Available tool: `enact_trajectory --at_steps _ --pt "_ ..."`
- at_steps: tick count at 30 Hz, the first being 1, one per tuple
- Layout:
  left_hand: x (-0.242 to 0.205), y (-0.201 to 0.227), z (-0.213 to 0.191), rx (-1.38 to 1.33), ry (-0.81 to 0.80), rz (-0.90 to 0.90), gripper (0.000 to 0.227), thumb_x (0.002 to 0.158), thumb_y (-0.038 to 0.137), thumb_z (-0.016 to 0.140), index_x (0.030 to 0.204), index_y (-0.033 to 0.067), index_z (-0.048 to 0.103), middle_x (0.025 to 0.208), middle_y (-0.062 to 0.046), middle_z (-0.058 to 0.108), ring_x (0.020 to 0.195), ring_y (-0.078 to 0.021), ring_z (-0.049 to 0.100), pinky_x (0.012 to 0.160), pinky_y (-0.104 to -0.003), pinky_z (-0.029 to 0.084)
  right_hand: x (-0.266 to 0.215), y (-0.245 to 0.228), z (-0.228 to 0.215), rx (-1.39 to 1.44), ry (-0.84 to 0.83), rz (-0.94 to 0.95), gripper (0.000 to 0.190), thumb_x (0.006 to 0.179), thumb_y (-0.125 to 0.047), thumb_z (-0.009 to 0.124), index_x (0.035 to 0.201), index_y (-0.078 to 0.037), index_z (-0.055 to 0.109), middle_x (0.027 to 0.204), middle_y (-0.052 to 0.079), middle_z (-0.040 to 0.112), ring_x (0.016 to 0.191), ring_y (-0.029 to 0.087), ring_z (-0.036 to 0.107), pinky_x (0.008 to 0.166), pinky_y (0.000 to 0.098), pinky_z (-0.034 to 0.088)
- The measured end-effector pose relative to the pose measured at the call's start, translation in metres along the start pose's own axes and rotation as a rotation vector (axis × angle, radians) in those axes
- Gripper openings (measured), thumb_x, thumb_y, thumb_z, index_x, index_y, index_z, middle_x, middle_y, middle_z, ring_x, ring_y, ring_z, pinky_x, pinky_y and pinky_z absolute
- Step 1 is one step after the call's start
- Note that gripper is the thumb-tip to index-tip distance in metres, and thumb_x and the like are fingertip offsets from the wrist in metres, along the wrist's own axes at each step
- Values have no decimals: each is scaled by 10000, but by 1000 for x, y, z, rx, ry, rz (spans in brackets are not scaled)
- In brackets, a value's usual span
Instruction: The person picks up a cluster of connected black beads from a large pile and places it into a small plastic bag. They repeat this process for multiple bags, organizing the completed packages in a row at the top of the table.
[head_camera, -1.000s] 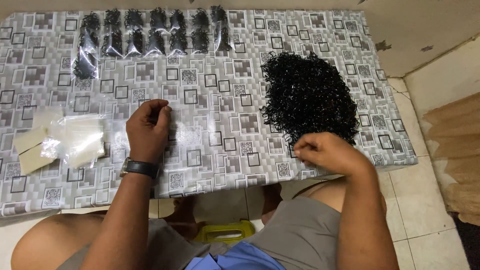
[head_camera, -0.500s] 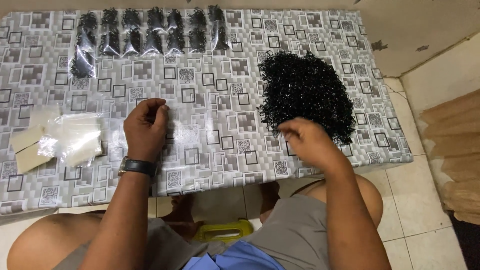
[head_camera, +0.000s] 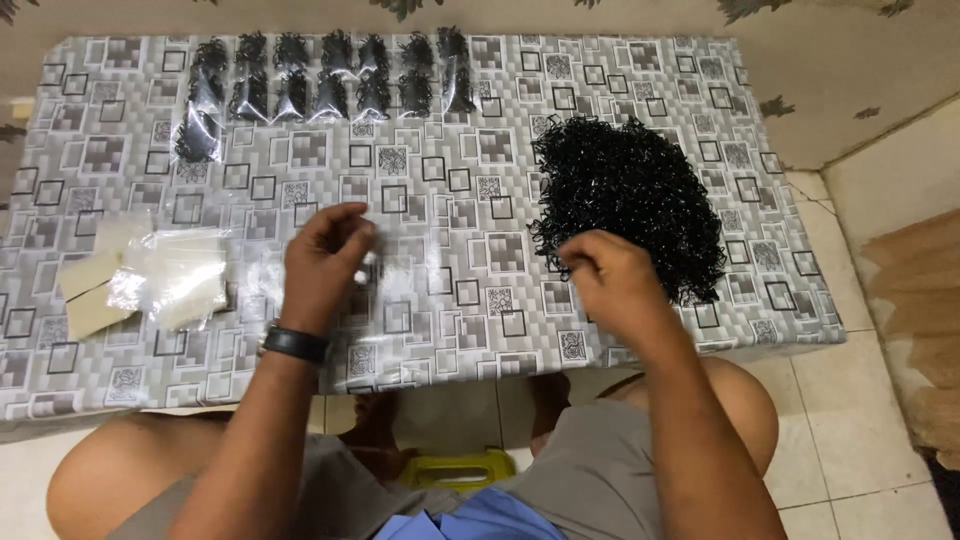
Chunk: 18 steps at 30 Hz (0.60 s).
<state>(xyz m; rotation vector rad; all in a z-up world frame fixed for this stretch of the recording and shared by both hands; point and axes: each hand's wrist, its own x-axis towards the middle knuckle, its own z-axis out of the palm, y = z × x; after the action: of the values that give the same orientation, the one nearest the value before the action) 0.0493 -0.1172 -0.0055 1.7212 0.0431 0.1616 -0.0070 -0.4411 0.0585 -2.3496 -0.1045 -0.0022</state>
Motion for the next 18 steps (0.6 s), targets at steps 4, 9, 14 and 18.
enact_trajectory --at_steps 4,9,14,18 --pt "-26 19 44 -129 -32 -150 198 894 75 758 1092 68 752 841 -40 715 729 -98 627 654 -251 556 5 -7 51 284 18 -10 263 919 -67 699 1176 -39 746 1058 167 763 981 309 759 816 391 616" --pt "-40 5 79 -165 -59 -175 104 894 146 807 984 95 795 739 -74 730 626 -100 624 554 -265 538 21 6 98 619 -23 113 175 931 -129 761 1051 -3 741 814 84 726 735 112 664 634 268 546" --pt "-43 0 74 -81 -131 -101 131 925 137 780 1049 97 789 786 -88 756 693 -122 673 637 -283 570 24 1 95 594 5 182 118 921 -126 754 971 -20 755 732 112 747 641 116 685 553 257 534" --pt "-49 14 74 -156 -233 -62 552 824 46 833 1337 70 629 998 -141 738 901 -203 712 823 -366 594 23 1 95 748 53 248 89 944 -107 736 969 -22 742 774 131 748 672 139 711 562 232 554"
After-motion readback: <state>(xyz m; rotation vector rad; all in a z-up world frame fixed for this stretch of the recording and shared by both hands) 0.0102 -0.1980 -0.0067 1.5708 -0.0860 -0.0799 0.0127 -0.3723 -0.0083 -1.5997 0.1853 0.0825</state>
